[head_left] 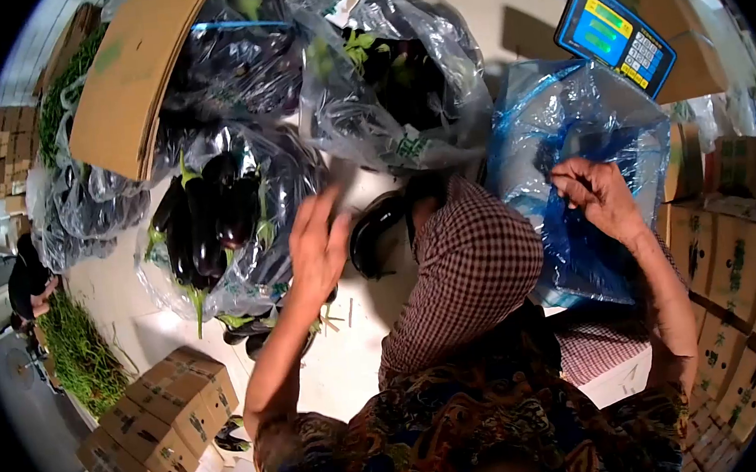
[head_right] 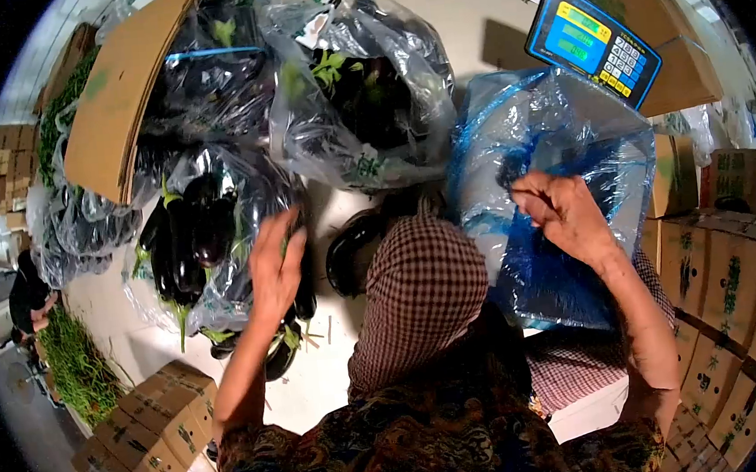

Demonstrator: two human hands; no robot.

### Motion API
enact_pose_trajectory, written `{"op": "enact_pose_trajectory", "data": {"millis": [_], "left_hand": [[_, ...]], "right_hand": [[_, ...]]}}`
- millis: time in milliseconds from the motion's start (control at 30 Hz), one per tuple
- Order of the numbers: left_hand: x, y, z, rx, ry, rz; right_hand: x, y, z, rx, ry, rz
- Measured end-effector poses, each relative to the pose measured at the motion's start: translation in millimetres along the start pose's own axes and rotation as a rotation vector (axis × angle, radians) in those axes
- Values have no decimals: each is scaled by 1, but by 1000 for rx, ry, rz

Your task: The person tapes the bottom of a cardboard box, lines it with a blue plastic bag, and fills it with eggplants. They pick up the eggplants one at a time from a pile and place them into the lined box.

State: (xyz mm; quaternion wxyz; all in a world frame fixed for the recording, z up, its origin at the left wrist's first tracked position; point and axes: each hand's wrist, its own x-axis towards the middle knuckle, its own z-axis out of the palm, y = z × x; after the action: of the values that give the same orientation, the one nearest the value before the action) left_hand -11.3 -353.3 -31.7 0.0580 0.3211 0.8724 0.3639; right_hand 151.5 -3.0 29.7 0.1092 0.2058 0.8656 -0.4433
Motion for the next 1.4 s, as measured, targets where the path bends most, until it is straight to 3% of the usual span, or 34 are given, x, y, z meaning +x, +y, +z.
{"op": "enact_pose_trajectory", "data": {"millis": [33,100,167,200,233,333,400,433,467,500,567,700,767,900,967,1033,1200,1300,1367,1400], "left_hand": [[35,2,13,47,20,175],[100,1,49,-9,-50,323],[159,-18,104,-110,-79,230],[190,-26,123,-196,-195,-33],[218,-35,141,-278,-309,-298],[280,-87,208,-693,-101,-704],[309,-64,222,-1122,-72,-357],[314,-26,201,-1074,-229,-206],[327,-15,206,-966,-315,-199],[328,7,216,-998,-187,-175],[331,11,230,-1069,-227,-108],[288,-27,226,-932,-166,-172],[271,-75,231,-364,-111,-188],[242,-95,227,-214,-145,-263],[252,-70,225,-280,-78,-301],[265,-73,254,-322,2,-195],[302,-54,311,-208,39,-602],[302,-86,300,-679,-79,-576],[279,-60,241,-1264,-236,-801],[269,-49,213,-1379,-257,-872]], "right_hand": [[9,-15,-2,-14,11,-11],[33,-30,-2,-42,58,-169],[64,-25,12,-13,19,-206],[82,-14,23,-53,43,-412],[98,-12,33,-88,9,-467],[142,-14,59,-61,-71,-471],[178,-5,76,-104,-105,-472],[198,0,85,-140,-99,-474],[219,8,92,-177,-94,-481],[249,30,100,-298,39,-551],[294,81,115,-536,305,-679],[280,74,61,-653,183,-118],[280,65,46,-711,155,59],[289,69,56,-901,-29,103],[282,72,58,-819,-19,92],[281,74,57,-741,-53,96],[280,76,49,-649,-111,70],[288,95,57,-428,149,-25],[290,98,56,-371,132,-32],[291,95,57,-341,125,-42]]}}
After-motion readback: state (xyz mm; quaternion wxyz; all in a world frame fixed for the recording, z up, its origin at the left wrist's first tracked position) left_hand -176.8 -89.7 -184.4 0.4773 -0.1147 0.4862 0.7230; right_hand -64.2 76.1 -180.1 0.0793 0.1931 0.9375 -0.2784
